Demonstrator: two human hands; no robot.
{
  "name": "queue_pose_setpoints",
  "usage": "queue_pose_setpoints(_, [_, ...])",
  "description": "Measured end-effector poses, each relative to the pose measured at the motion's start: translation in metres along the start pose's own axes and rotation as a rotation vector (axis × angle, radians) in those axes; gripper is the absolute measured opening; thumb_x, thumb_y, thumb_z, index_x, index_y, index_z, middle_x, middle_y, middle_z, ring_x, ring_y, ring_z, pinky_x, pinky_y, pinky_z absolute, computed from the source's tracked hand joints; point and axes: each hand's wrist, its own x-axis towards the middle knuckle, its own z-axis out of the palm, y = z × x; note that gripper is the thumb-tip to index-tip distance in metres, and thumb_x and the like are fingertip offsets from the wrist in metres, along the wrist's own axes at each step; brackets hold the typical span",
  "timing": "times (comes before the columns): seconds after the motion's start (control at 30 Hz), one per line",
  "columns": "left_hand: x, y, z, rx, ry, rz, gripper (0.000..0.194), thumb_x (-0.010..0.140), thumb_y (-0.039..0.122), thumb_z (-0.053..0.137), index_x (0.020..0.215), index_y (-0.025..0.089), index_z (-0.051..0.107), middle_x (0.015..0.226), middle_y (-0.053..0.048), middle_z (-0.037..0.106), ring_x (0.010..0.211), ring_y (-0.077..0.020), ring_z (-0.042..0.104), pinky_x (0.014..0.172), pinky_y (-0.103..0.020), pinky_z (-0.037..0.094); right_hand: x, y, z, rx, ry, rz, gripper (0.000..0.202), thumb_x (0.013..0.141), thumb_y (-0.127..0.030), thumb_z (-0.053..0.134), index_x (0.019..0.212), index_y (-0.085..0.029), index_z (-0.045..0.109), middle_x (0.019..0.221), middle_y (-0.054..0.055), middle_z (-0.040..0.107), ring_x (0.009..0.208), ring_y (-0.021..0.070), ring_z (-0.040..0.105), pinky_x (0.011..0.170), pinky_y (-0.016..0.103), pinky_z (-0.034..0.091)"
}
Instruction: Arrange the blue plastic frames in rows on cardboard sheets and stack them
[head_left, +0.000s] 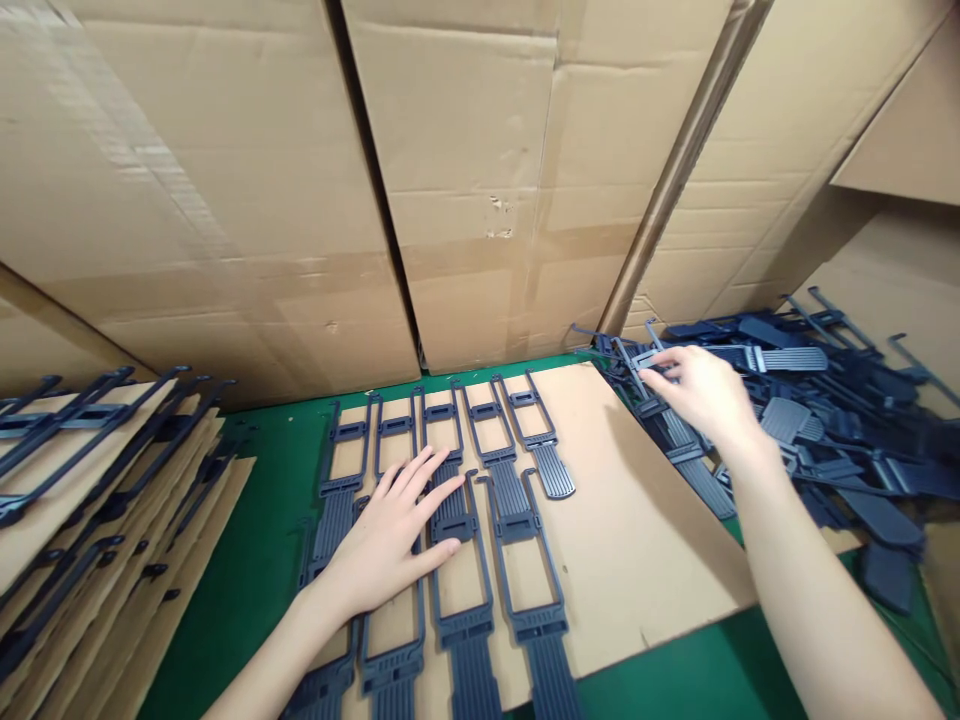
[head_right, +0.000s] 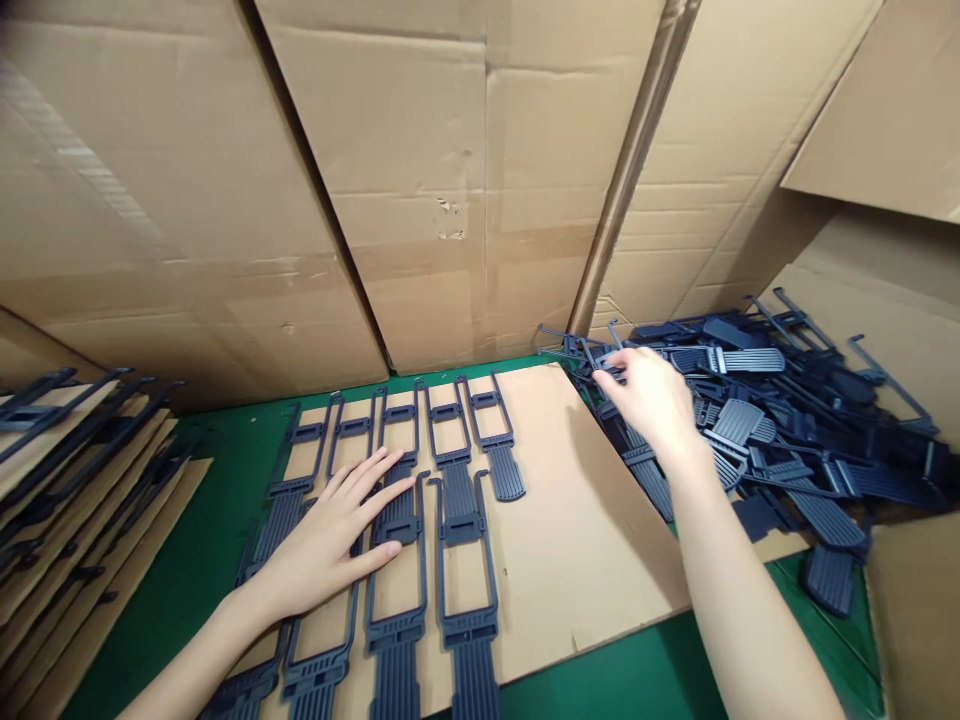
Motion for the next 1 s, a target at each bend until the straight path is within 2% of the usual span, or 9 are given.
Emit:
queue_pose_setpoints(0.1, [0.000,0.000,0.000,-0.004,0.009,0.006,0.056,0.092,0.049,0.046,0.144,0.033,0.034,0.157,-0.004,0.015,0.143,-0.0335,0.017,0.111,-0.059,0.021,0.004,0.025,-0.003,-0.123,-0.125,0.181,0.047,0.087,-0.047,0.043,0.111,-0.012,0.062,0.112,0.020,0.064,0.097,0.0305,0.061,0.073,0.035,0.041])
queue_pose_setpoints(0.2, [0.001,0.000,0.000,0.000,0.005,0.003,0.056,0.092,0.049,0.045,0.144,0.033,0.033,0.157,-0.004,0.015,0.143,-0.0334,0.016,0.112,-0.059,0.020,0.006,0.035,0.002,-0.114,-0.213,0.229,0.041,0.087,-0.043,0.044,0.106,-0.013,0.064,0.104,0.019,0.067,0.094,0.0300,0.062,0.071,0.035,0.039])
queue_pose_setpoints(0.3, [0.001,0.000,-0.001,0.008,-0.011,0.001,0.056,0.093,0.049,0.044,0.145,0.032,0.033,0.158,-0.004,0.013,0.143,-0.0325,0.015,0.112,-0.058,0.019,0.007,0.037,0.004,-0.088,-0.207,0.248,0.034,0.085,-0.041,0.046,0.100,-0.017,0.065,0.100,0.015,0.069,0.088,0.0272,0.064,0.068,0.033,0.039])
queue_pose_setpoints(0.43, [0.001,0.001,-0.001,0.014,-0.022,-0.003,0.055,0.093,0.049,0.044,0.145,0.031,0.033,0.158,-0.004,0.013,0.143,-0.0320,0.014,0.113,-0.058,0.018,0.007,0.037,-0.004,-0.054,-0.168,0.263,0.033,0.085,-0.042,0.047,0.100,-0.019,0.065,0.106,0.013,0.069,0.096,0.0274,0.062,0.069,0.032,0.038])
queue_pose_setpoints(0.6, [0.001,0.000,0.000,0.018,-0.007,0.006,0.056,0.093,0.050,0.044,0.144,0.031,0.034,0.158,-0.004,0.013,0.143,-0.0319,0.014,0.113,-0.058,0.018,0.005,0.041,-0.012,0.013,0.115,0.310,0.035,0.085,-0.042,0.048,0.101,-0.018,0.068,0.099,0.013,0.071,0.093,0.0259,0.063,0.073,0.033,0.041])
queue_pose_setpoints(0.7, [0.001,-0.001,0.001,0.016,0.002,0.008,0.056,0.092,0.049,0.046,0.144,0.031,0.034,0.158,-0.003,0.013,0.143,-0.0320,0.014,0.113,-0.058,0.018,0.008,0.048,-0.008,0.095,0.376,0.228,0.030,0.081,-0.037,0.053,0.093,-0.015,0.069,0.082,0.011,0.072,0.078,0.0224,0.067,0.075,0.031,0.046])
queue_pose_setpoints(0.8, [0.001,-0.001,0.000,0.016,0.004,0.006,0.055,0.092,0.049,0.046,0.143,0.031,0.035,0.157,-0.003,0.015,0.143,-0.0320,0.014,0.113,-0.057,0.018,0.012,0.055,-0.003,0.142,0.654,0.100,0.025,0.076,-0.034,0.057,0.085,-0.015,0.070,0.077,0.009,0.071,0.066,0.0210,0.066,0.069,0.031,0.051])
queue_pose_setpoints(0.9, [0.001,0.000,0.000,0.022,0.001,0.007,0.056,0.092,0.051,0.044,0.143,0.030,0.036,0.157,-0.004,0.015,0.143,-0.0318,0.014,0.113,-0.057,0.018,0.015,0.055,-0.001,0.185,0.754,0.042,0.026,0.075,-0.034,0.058,0.085,-0.014,0.071,0.077,0.009,0.071,0.063,0.0210,0.066,0.063,0.031,0.052])
queue_pose_setpoints(1.0, [0.001,0.001,-0.001,0.030,-0.003,0.008,0.056,0.093,0.052,0.043,0.144,0.030,0.035,0.157,-0.004,0.014,0.143,-0.0320,0.014,0.113,-0.058,0.019,0.015,0.049,-0.002,0.342,0.795,0.082,0.027,0.074,-0.034,0.061,0.087,-0.014,0.071,0.077,0.009,0.071,0.064,0.0203,0.066,0.061,0.031,0.054])
